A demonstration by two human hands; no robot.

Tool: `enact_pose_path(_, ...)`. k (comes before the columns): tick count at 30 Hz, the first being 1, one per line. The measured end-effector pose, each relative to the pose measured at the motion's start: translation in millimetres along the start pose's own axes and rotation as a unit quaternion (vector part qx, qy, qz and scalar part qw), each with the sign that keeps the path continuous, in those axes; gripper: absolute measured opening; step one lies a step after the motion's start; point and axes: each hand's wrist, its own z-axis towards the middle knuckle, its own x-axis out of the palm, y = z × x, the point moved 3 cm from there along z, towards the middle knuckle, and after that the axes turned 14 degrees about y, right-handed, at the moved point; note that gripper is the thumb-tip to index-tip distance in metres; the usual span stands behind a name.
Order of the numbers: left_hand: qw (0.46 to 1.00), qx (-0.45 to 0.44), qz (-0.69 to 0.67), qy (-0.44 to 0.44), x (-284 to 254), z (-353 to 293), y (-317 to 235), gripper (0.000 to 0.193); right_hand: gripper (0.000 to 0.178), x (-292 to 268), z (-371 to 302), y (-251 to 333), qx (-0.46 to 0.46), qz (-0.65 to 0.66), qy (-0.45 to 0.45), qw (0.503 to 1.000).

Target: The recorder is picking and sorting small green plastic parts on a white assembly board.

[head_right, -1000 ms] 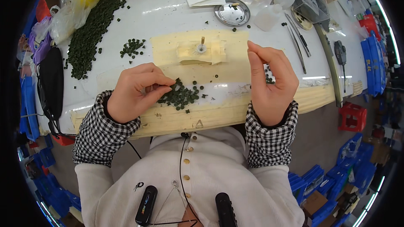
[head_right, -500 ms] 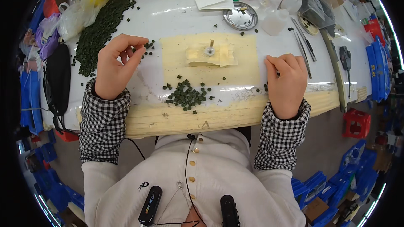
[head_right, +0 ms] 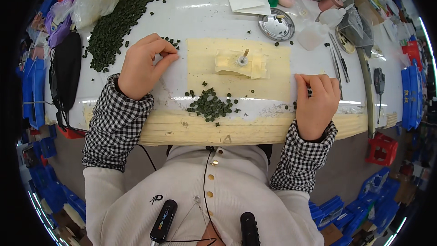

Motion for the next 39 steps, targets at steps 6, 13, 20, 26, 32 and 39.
enact_pose_path(6,0.984,0.008,-0.177,-0.014,4.0,-2.9,-18.5,0.008,0.008,-1.0,1.6,1.7,-0.008,0.0,0.015,1.0)
enact_pose_path(13,0.941,0.159,-0.29,0.067,14.6,-13.5,-46.5,0.015,0.008,-2.1,-8.0,6.6,-0.037,0.002,0.009,0.999)
enact_pose_path(20,0.849,0.125,-0.501,0.114,22.4,-18.1,-44.1,0.016,0.009,-6.0,-4.2,12.9,-0.044,-0.006,0.033,0.998)
enact_pose_path(26,0.764,0.035,-0.638,0.092,20.4,-10.6,-40.0,0.018,0.009,-34.8,5.3,51.1,-0.051,0.22,0.04,0.973)
enact_pose_path(32,0.772,0.054,-0.631,0.057,11.5,-3.9,-54.7,0.02,0.017,-53.7,33.0,99.8,-0.206,0.291,0.065,0.932)
enact_pose_path(39,0.792,0.108,-0.601,0.013,10.6,-5.5,-52.9,0.022,0.019,-32.8,41.7,115.6,-0.236,0.34,0.065,0.908)
